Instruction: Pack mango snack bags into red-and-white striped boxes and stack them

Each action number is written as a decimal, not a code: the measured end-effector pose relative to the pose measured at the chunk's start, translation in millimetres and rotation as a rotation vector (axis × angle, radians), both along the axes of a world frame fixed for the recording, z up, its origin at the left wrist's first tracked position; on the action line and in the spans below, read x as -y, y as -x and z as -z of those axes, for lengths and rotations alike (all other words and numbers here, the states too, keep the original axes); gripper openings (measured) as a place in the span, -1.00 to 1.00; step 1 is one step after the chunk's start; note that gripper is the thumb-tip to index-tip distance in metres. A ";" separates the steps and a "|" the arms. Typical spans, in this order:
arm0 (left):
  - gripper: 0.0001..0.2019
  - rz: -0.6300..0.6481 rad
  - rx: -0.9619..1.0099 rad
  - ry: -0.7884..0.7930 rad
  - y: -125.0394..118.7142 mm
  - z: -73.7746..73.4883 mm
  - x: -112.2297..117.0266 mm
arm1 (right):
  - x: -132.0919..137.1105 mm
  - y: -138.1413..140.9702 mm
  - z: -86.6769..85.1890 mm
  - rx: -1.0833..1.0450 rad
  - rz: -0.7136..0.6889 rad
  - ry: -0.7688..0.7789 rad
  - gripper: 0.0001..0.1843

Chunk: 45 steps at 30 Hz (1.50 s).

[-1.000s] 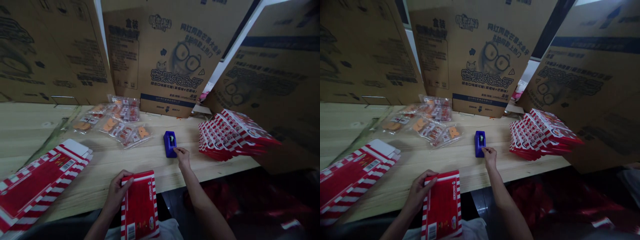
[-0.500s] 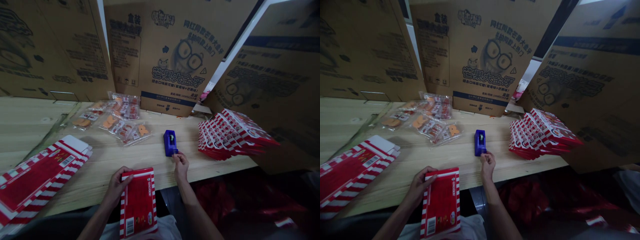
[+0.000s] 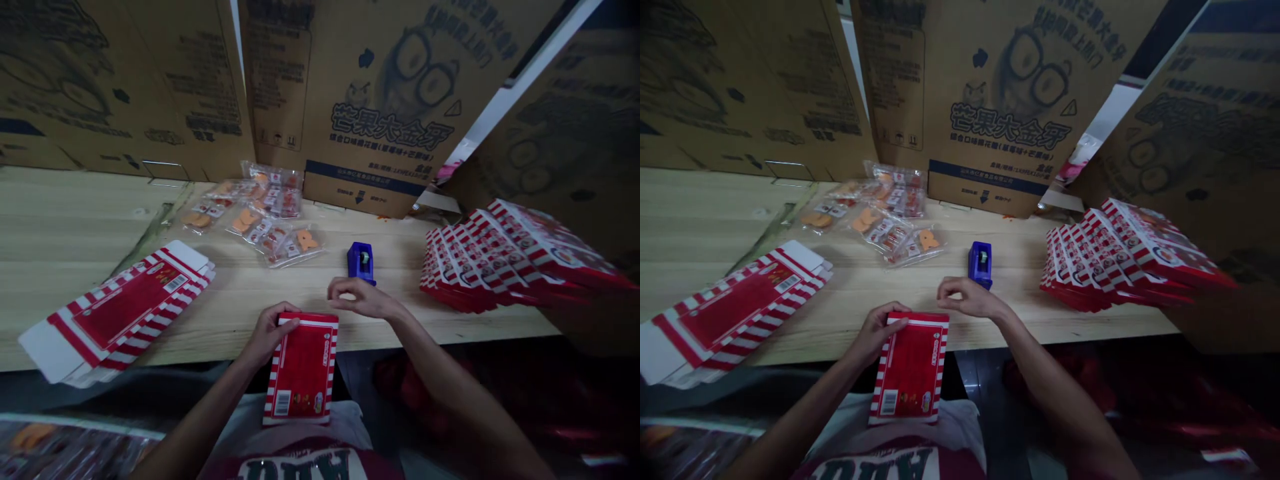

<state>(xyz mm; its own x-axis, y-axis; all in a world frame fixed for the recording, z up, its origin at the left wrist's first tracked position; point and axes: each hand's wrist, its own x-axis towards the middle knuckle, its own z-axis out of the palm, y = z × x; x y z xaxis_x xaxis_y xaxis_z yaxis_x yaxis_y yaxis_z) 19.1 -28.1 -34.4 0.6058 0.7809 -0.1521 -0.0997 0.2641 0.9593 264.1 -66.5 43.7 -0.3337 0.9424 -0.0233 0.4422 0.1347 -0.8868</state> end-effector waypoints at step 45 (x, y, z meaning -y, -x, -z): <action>-0.52 0.091 -0.067 -1.646 -8.7 -51.6 41.0 | 51.7 2.2 -30.4 -0.695 0.602 0.497 -0.62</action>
<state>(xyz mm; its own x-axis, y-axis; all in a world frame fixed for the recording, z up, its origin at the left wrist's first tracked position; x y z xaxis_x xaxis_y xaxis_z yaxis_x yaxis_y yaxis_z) 27.8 -69.1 17.2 0.6829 0.0844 0.7256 -0.0914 -0.9756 0.1996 261.9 -118.2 74.1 0.0990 0.8941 -0.4368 -0.3135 -0.3886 -0.8665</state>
